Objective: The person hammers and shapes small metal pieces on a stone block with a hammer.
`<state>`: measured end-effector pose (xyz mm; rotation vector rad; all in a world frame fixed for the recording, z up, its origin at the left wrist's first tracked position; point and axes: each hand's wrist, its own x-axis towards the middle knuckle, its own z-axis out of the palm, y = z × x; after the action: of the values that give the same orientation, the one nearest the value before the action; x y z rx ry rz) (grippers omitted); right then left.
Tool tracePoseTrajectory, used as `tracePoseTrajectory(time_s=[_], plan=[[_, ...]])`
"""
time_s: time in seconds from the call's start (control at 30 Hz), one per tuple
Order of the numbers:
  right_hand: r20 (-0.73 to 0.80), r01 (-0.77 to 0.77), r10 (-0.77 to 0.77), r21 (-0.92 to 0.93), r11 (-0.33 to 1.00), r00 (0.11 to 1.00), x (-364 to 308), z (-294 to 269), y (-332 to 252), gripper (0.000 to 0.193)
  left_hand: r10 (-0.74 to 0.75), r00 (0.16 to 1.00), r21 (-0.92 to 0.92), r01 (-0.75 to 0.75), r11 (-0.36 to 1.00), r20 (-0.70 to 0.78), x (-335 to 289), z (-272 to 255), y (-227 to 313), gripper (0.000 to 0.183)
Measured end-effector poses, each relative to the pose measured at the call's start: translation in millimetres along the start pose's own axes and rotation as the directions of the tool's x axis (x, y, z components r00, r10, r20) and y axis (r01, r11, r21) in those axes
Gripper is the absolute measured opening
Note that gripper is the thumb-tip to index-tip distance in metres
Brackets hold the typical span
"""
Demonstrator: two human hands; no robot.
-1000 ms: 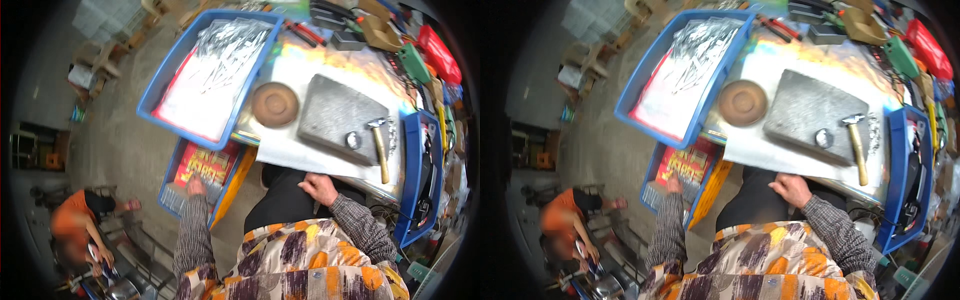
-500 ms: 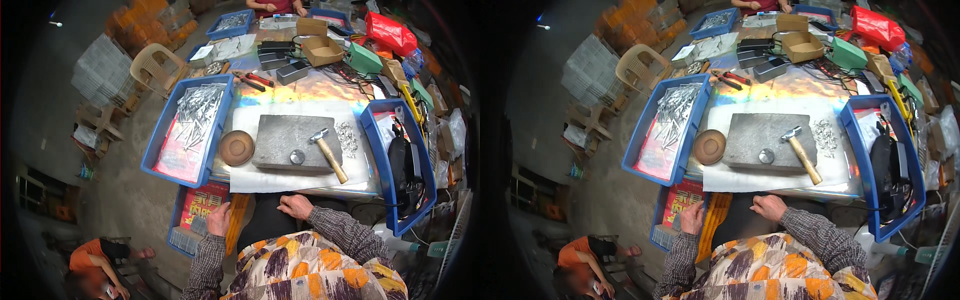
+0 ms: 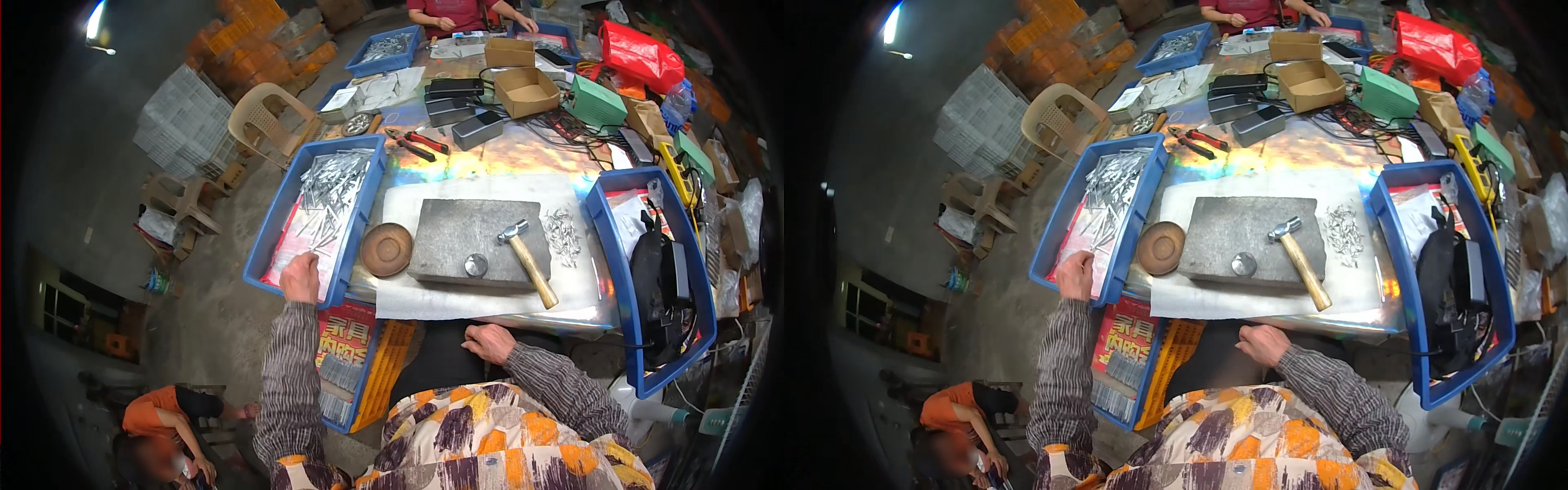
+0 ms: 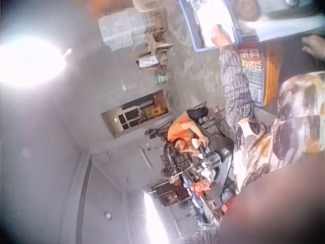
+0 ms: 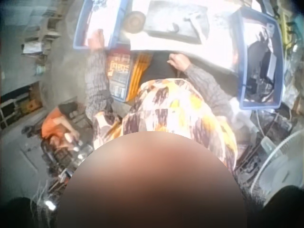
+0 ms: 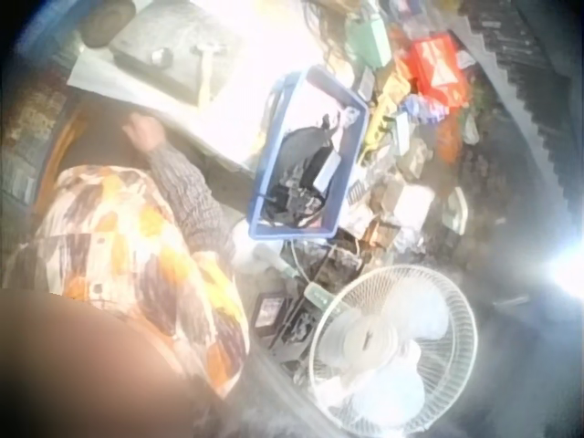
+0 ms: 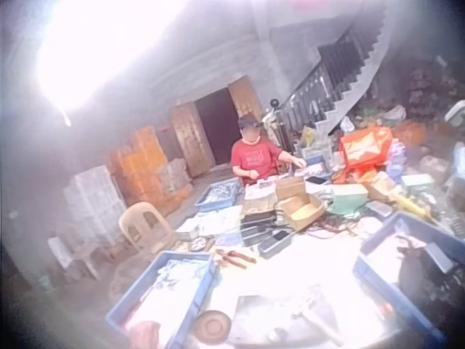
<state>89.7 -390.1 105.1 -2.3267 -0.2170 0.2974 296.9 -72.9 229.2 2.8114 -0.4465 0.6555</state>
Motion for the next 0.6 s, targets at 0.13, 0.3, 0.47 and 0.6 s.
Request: tracePoseTrajectory(time_s=[0.13,0.3,0.47,0.6], plan=[[-0.039,0.022,-0.022,0.011,1.0,0.999,-1.6,-1.6,6.1,0.026,-0.153,0.975,0.171,0.124,0.977,0.164,29.4,29.2,-25.2,0.012],[0.128,-0.142,0.139,0.017,0.99,0.982,-3.4,-10.2,5.3,0.027,-0.199,0.962,0.195,0.162,0.967,0.185,43.7,59.5,-38.6,0.021],[0.133,-0.129,0.124,0.029,0.991,0.983,-3.4,-5.6,12.6,0.029,-0.203,0.949,0.235,0.146,0.961,0.241,46.2,54.1,-32.0,0.018],[0.13,-0.118,0.109,0.065,0.991,0.985,-4.8,-6.6,18.3,0.031,-0.143,0.953,0.268,0.07,0.961,0.265,47.3,74.2,-40.0,0.017]])
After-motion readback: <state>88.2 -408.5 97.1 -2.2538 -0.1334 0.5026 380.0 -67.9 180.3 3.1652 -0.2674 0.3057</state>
